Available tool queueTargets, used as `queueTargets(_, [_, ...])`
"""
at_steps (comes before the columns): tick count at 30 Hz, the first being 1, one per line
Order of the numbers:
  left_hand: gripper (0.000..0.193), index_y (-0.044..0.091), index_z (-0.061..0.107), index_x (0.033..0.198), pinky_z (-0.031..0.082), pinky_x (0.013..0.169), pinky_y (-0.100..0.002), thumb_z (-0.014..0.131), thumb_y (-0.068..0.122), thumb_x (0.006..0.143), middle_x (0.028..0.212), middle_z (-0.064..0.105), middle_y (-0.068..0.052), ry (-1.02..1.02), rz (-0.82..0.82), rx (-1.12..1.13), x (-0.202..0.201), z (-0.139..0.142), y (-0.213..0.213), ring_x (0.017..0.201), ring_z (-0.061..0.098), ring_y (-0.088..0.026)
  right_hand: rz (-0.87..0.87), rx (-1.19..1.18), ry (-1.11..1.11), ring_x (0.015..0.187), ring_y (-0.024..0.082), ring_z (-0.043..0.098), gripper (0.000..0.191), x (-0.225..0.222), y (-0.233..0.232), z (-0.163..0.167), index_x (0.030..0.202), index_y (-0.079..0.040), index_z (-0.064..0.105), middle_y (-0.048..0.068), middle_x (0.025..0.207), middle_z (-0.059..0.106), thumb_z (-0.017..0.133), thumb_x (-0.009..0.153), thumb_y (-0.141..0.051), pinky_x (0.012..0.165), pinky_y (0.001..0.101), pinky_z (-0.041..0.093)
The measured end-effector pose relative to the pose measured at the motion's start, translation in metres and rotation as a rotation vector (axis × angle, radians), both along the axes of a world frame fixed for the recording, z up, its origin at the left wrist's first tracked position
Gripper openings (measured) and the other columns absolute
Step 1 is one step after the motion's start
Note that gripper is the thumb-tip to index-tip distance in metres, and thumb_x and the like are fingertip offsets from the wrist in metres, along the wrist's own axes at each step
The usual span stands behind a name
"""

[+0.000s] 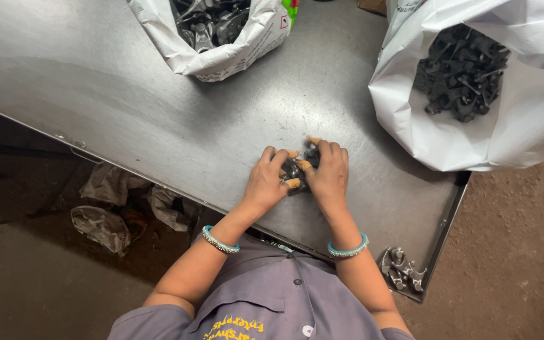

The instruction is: The person stands at a metal table handling dark metal castings one at a time, turning and rubbing each piece with their fingers, then placing pieces into white bags on the table and moving some pieces aside. They continue handling and bagging castings throughout the clip.

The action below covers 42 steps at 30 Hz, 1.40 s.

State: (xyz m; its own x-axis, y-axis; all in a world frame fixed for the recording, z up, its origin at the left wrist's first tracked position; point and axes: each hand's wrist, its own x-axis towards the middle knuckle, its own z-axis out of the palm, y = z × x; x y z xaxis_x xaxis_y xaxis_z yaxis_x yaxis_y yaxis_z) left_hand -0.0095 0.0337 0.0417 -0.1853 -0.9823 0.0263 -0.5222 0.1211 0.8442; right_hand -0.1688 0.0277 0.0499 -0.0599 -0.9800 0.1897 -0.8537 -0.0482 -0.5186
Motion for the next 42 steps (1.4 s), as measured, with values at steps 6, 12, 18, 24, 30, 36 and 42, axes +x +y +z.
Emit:
queueTargets(6, [0.041,0.008,0.067,0.107,0.059,0.071,-0.038,0.085,0.004,0.070,0.103,0.064,-0.010,0.092,0.021,0.051,0.008,-0.012,0.006,0.083,0.074,-0.023,0.005,0.155,-0.441,0.105,0.026,0.067,0.045,-0.027,0.003,-0.011,0.114,-0.004,0.064,0.010,0.110,0.071,0.085,0.075,-0.004,0.096,0.0367,0.054])
queueTargets(12, [0.040,0.006,0.067,0.109,0.059,0.069,-0.038,0.084,0.003,0.073,0.101,0.065,-0.011,0.135,0.032,0.015,-0.008,-0.021,0.008,0.081,0.072,-0.025,0.112,0.184,-1.270,0.120,0.025,0.064,0.056,-0.067,0.035,-0.014,0.132,-0.001,0.057,0.015,0.127,0.065,0.079,0.081,0.007,0.103,0.0380,0.056])
queueTargets(18, [0.037,0.004,0.064,0.103,0.056,0.069,-0.039,0.087,0.011,0.075,0.097,0.065,-0.009,0.079,0.023,0.021,-0.014,-0.020,0.002,0.077,0.073,-0.022,-0.023,0.346,-1.728,0.110,0.031,0.070,0.057,-0.081,0.049,-0.017,0.133,-0.001,0.058,0.023,0.125,0.068,0.081,0.080,-0.003,0.091,0.0440,0.060])
queueTargets(24, [0.037,0.013,0.079,0.102,0.052,0.065,-0.039,0.092,0.016,0.067,0.085,0.064,-0.008,-0.036,0.043,0.037,0.006,-0.008,0.005,0.067,0.064,-0.023,-0.023,0.551,-1.677,0.090,0.027,0.071,0.047,-0.095,0.051,-0.014,0.135,0.005,0.061,0.029,0.119,0.069,0.075,0.090,-0.006,0.068,0.0333,0.060])
queueTargets(30, [0.041,0.015,0.078,0.107,0.053,0.065,-0.036,0.090,0.015,0.068,0.087,0.066,-0.005,-0.002,0.059,0.050,0.024,-0.002,0.004,0.068,0.067,-0.019,-0.227,0.147,-1.725,0.100,0.023,0.068,0.042,-0.128,0.019,0.035,0.138,0.006,0.058,0.024,0.125,0.065,0.069,0.099,-0.005,0.080,0.0283,0.062])
queueTargets(36, [0.041,0.013,0.077,0.109,0.055,0.067,-0.036,0.089,0.011,0.070,0.090,0.066,-0.006,-0.007,0.084,0.077,0.024,-0.003,0.001,0.071,0.071,-0.019,0.178,0.168,-0.804,0.116,0.028,0.062,0.063,-0.074,0.018,0.030,0.132,-0.012,0.059,0.015,0.129,0.061,0.086,0.075,-0.008,0.093,0.0422,0.057])
queueTargets(42, [0.042,0.006,0.076,0.111,0.057,0.070,-0.036,0.086,0.005,0.070,0.095,0.067,-0.008,0.048,0.065,0.039,0.018,-0.015,-0.002,0.076,0.072,-0.021,0.121,0.194,0.001,0.108,0.027,0.062,0.046,-0.038,0.051,-0.018,0.115,-0.011,0.071,0.009,0.112,0.068,0.091,0.074,-0.010,0.094,0.0420,0.055])
